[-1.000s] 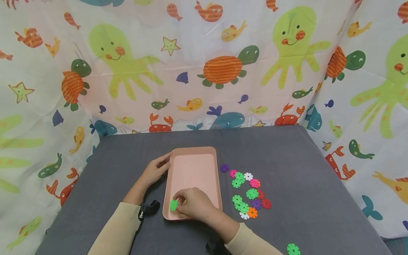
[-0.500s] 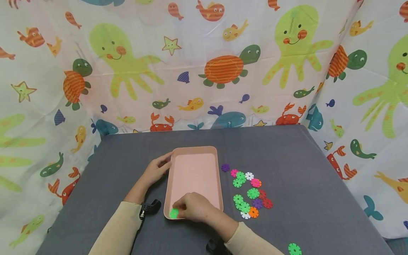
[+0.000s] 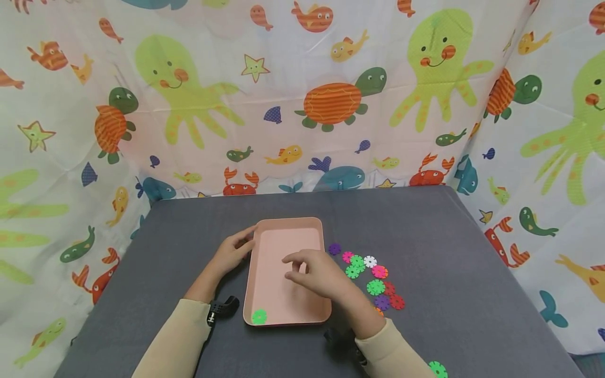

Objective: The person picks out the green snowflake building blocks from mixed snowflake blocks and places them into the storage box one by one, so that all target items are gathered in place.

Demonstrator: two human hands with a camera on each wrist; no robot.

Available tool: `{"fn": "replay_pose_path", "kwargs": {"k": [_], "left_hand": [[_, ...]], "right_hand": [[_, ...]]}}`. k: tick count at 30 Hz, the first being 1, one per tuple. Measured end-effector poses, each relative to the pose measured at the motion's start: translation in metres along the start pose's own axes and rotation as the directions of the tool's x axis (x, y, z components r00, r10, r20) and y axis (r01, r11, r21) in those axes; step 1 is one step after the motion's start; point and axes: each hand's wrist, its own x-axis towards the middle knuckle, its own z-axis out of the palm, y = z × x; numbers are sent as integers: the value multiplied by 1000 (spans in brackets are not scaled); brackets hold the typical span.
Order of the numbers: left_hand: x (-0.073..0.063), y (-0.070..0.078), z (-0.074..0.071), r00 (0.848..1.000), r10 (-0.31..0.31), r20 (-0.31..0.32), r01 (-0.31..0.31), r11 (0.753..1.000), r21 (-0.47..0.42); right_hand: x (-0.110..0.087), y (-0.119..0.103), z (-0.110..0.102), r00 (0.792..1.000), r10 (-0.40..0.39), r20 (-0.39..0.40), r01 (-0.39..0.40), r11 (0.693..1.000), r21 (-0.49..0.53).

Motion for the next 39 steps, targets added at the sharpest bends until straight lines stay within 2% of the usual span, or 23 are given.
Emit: {"fn": "replay_pose_path", "kwargs": {"k": [6, 12, 16, 19, 24, 27, 31, 39], "left_hand": [[0, 1, -1, 1000, -3, 3, 3, 1000, 3], [0, 1, 0, 1000, 1, -3, -1, 1000, 9], [-1, 2, -1, 1000, 2, -5, -2, 1000, 11], [-1, 2, 0, 1000, -2, -3, 2, 1000, 14], [-1, 2, 0, 1000, -11, -7, 11, 1000, 24], [-2, 3, 0, 1000, -17, -9, 17, 1000, 26], [-1, 4, 0, 1000, -17, -11, 18, 1000, 25], [-2, 4, -1, 1000, -21, -4, 21, 1000, 21]], "right_hand": [[-7, 21, -40, 988, 98, -122, -101, 995, -24], [-18, 54, -73, 964, 211, -162, -222, 974, -51], [-25, 78, -86, 951, 276, -140, -288, 954, -77], [-30, 95, -90, 940, 329, -95, -337, 938, -81], [-32, 116, -86, 915, 403, -23, -403, 912, -78], [-32, 121, -83, 905, 425, -19, -425, 901, -92], [-31, 123, -82, 911, 412, -30, -413, 902, -126], [-30, 120, -84, 945, 324, -38, -324, 923, -208]]}}
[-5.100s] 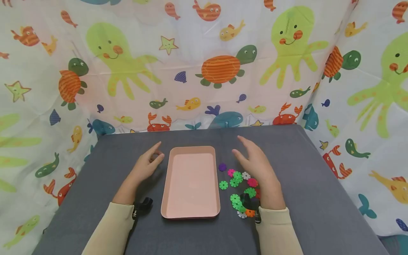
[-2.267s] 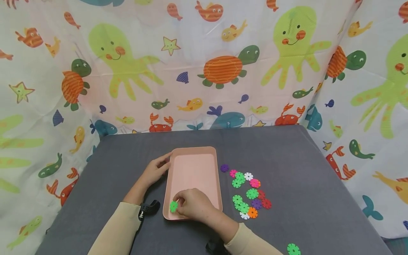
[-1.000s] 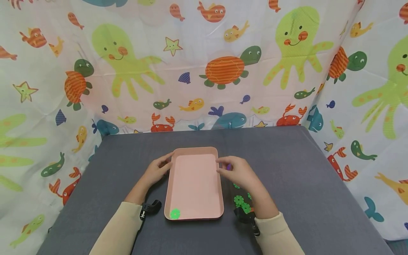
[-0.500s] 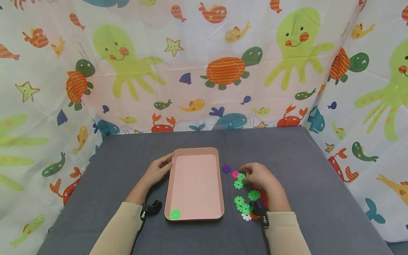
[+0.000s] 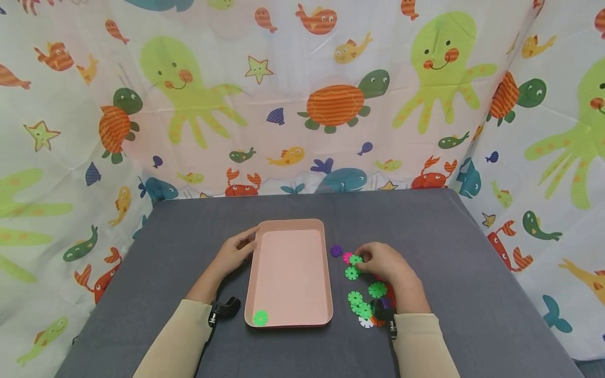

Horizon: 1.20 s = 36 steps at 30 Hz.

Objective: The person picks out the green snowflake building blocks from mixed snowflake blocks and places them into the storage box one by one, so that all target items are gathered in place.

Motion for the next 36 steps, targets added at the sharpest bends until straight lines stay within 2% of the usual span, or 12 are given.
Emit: {"fn": "replay_pose_path", "kwargs": {"k": [5, 12, 16, 20, 25, 32, 36], "left_hand": [[0, -1, 0, 1000, -15, 3, 15, 1000, -8], [-2, -4, -6, 1000, -16, -5, 16, 1000, -16], [-3, -6, -7, 1000, -13, -4, 13, 1000, -13], [-4, -6, -7, 1000, -18, -12, 18, 1000, -19], [-3, -7, -4, 1000, 3, 4, -3, 1000, -18], [-1, -4, -1, 1000, 13, -3, -13, 1000, -9], [0, -2, -1, 1000, 23, 3, -23, 1000, -9]], "right_hand": [[-6, -17, -12, 997, -22, -71, 23, 1000, 13], [-16, -63, -22, 982, -101, -162, 115, 990, 81], [-17, -91, -21, 970, -153, -186, 177, 977, 118], [-14, -117, -8, 963, -193, -189, 225, 960, 166], [-6, -139, 17, 948, -268, -172, 296, 941, 166], [2, -164, 50, 914, -399, -78, 404, 912, 71], [5, -174, 68, 907, -420, -18, 421, 907, 20]]}}
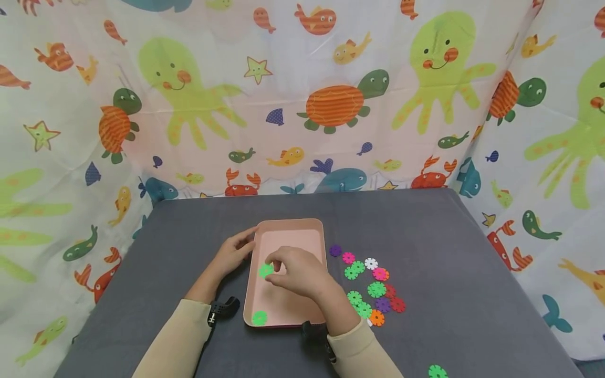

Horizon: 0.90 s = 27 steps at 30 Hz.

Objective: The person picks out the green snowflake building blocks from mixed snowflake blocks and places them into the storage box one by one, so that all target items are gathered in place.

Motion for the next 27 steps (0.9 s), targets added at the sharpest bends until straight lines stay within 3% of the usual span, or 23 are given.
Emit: {"fn": "replay_pose_path", "kwargs": {"k": [6, 15, 21, 27], "left_hand": [[1, 1, -1, 1000, 13, 3, -12, 1000, -17], [2, 1, -1, 1000, -11, -11, 10, 999, -30], [0, -2, 1, 1000, 3, -9, -3, 999, -42], [0, -1, 2, 1000, -4, -6, 3, 1000, -25]], "right_hand": [[8, -5, 27, 996, 50, 76, -41, 992, -119], [11, 6, 59, 978, 124, 166, -80, 964, -252], [8, 9, 59, 969, 118, 215, -79, 980, -183], [4, 9, 38, 962, 102, 252, -91, 994, -58]]}}
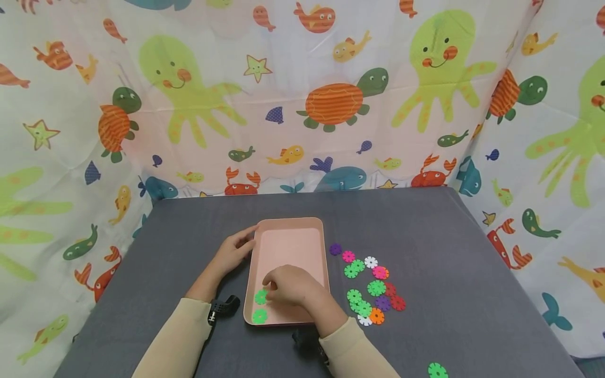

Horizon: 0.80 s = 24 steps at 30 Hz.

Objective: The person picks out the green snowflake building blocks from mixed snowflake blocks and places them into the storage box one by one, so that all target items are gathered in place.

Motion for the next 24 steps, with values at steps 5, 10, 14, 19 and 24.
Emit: {"fn": "replay_pose_path", "kwargs": {"k": [5, 10, 14, 19, 24], "left_hand": [[0, 0, 1, 1000, -12, -3, 12, 1000, 19], [0, 1, 0, 1000, -14, -6, 14, 1000, 19], [0, 0, 0, 1000, -16, -10, 16, 1000, 17], [0, 0, 0, 1000, -14, -9, 14, 1000, 12], [0, 0, -1, 1000, -8, -9, 8, 1000, 1]], "right_hand": [[-10, 8, -26, 998, 9, -65, -5, 998, 64], [-26, 24, -52, 982, 51, -183, -28, 992, 127], [-39, 39, -69, 960, 129, -247, -79, 975, 206], [-55, 60, -85, 925, 244, -291, -161, 946, 283], [-72, 82, -96, 898, 320, -302, -215, 918, 334]]}}
